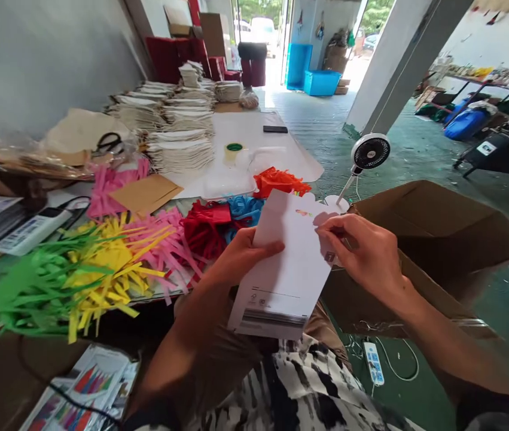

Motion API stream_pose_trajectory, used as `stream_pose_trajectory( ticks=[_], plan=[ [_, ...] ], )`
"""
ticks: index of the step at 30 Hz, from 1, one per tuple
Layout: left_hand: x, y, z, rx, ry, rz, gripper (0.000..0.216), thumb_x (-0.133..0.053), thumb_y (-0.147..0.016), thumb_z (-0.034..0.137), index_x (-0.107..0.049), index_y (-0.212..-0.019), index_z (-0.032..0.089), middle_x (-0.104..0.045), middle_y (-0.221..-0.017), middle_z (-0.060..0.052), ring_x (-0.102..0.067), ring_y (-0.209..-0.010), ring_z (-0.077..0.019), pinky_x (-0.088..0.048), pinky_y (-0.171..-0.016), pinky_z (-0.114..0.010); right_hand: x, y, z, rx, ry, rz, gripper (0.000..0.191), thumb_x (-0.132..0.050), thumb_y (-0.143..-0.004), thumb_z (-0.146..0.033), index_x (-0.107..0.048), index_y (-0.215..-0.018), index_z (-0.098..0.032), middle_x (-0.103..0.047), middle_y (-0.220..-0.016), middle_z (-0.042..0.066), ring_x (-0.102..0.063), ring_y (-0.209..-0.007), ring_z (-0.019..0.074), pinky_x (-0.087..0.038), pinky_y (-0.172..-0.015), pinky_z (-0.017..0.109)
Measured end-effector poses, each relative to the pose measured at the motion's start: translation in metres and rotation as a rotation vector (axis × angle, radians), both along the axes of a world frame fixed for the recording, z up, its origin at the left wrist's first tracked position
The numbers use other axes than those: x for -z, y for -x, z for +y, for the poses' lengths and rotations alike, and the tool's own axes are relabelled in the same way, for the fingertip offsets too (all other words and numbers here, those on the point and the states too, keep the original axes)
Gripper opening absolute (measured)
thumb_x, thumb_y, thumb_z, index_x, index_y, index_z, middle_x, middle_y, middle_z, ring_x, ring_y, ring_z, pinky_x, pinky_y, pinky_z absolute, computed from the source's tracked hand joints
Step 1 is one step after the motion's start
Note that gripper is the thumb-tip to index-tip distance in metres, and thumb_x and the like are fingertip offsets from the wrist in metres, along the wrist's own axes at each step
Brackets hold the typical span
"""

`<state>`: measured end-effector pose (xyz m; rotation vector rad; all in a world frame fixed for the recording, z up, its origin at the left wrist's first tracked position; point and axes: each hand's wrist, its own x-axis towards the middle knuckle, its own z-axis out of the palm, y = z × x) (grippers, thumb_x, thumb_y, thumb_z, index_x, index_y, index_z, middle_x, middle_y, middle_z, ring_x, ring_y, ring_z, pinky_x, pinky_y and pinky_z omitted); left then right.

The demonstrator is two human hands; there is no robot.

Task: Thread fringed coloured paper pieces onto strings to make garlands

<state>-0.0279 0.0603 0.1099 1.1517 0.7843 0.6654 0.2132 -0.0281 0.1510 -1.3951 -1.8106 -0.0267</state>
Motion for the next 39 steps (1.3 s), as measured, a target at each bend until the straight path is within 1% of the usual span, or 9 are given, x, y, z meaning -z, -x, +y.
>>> stream_pose_trajectory(
  ticks=[5, 9, 13, 16, 23, 27, 30, 32, 39],
  plan=[
    [0.000, 0.001, 0.002, -0.018, 0.003, -0.026, 0.054, -0.097, -0.067, 0.046, -0.079, -0.106, 0.015, -0.081, -0.099, -0.010, -0.072, -0.075, -0.0200, -0.057, -0.065, -0.029, -0.008, -0.006, -0.007, 0.052, 0.137, 0.321, 0.009, -0.074, -0.097, -0.034, -0.075, -0.095, -0.025, -0.074, -0.084, -0.001, -0.064, -0.065, 0.0129, -0.052, -0.063, 0.027],
    [0.002, 0.003, 0.006, -0.032, -0.012, -0.032, 0.052, -0.096, -0.068, 0.046, -0.079, -0.106, 0.015, -0.081, -0.099, -0.010, -0.072, -0.074, -0.0193, -0.057, -0.065, -0.028, -0.015, -0.011, -0.015, -0.047, 0.302, 0.167, 0.018, -0.074, -0.096, -0.040, -0.079, -0.087, -0.025, -0.072, -0.075, -0.001, -0.052, -0.055, 0.0110, -0.040, -0.051, 0.028],
    [0.004, 0.002, 0.007, -0.005, -0.055, -0.017, 0.051, -0.096, -0.069, 0.045, -0.079, -0.107, 0.016, -0.081, -0.100, -0.009, -0.073, -0.078, -0.0197, -0.057, -0.067, -0.028, -0.011, -0.005, -0.013, 0.019, 0.151, -0.020, 0.019, -0.068, -0.100, -0.034, -0.077, -0.115, -0.027, -0.076, -0.111, 0.003, -0.054, -0.059, 0.0106, -0.045, -0.058, 0.030],
    [0.003, 0.000, 0.004, 0.036, -0.086, 0.000, 0.049, -0.094, -0.071, 0.045, -0.078, -0.108, 0.015, -0.081, -0.100, -0.008, -0.073, -0.078, -0.0193, -0.057, -0.067, -0.028, -0.008, 0.000, -0.008, 0.024, 0.203, -0.110, 0.032, -0.063, -0.101, -0.032, -0.069, -0.133, -0.027, -0.071, -0.131, 0.007, -0.058, -0.061, 0.0115, -0.049, -0.063, 0.032],
    [-0.002, 0.000, 0.005, 0.120, -0.195, 0.060, 0.048, -0.091, -0.074, 0.045, -0.077, -0.109, 0.015, -0.079, -0.095, -0.005, -0.069, -0.074, -0.0168, -0.052, -0.065, -0.026, -0.014, 0.002, -0.002, 0.008, 0.349, -0.196, 0.012, -0.067, -0.095, -0.029, -0.067, -0.106, -0.024, -0.071, -0.100, 0.003, -0.061, -0.077, 0.0179, -0.043, -0.069, 0.032],
    [0.004, -0.004, 0.005, -0.019, -0.487, 0.244, 0.050, -0.088, -0.076, 0.053, -0.075, -0.110, 0.018, -0.077, -0.098, -0.003, -0.068, -0.082, -0.0181, -0.048, -0.068, -0.025, -0.017, -0.001, 0.000, -0.045, 0.420, -0.210, 0.014, -0.063, -0.098, -0.030, -0.062, -0.086, -0.023, -0.068, -0.088, 0.002, -0.057, -0.074, 0.0172, -0.039, -0.066, 0.031],
    [0.010, -0.010, -0.004, -0.180, -0.711, 0.424, 0.054, -0.079, -0.086, 0.057, -0.069, -0.128, 0.024, -0.077, -0.105, -0.003, -0.068, -0.089, -0.0189, -0.045, -0.073, -0.025, -0.015, -0.004, 0.001, -0.039, 0.412, -0.157, 0.010, -0.060, -0.099, -0.031, -0.064, -0.097, -0.022, -0.071, -0.095, 0.004, -0.061, -0.078, 0.0186, -0.042, -0.070, 0.031],
    [0.012, -0.013, -0.011, -0.211, -0.768, 0.473, 0.053, -0.068, -0.095, 0.058, -0.063, -0.138, 0.027, -0.078, -0.107, -0.003, -0.069, -0.089, -0.0196, -0.045, -0.075, -0.026, -0.012, -0.005, 0.001, -0.005, 0.423, -0.178, 0.012, -0.058, -0.100, -0.033, -0.063, -0.102, -0.022, -0.073, -0.093, 0.005, -0.062, -0.073, 0.0190, -0.041, -0.067, 0.031],
    [0.011, -0.023, -0.023, -0.032, -0.691, 0.344, 0.050, -0.058, -0.102, 0.051, -0.055, -0.144, 0.024, -0.075, -0.116, -0.006, -0.071, -0.096, -0.0220, -0.049, -0.078, -0.027, -0.009, 0.006, -0.003, 0.006, 0.388, -0.164, 0.035, -0.059, -0.101, -0.047, -0.070, -0.122, -0.021, -0.074, -0.084, 0.004, -0.062, -0.065, 0.0192, -0.042, -0.060, 0.031]
  ],
)
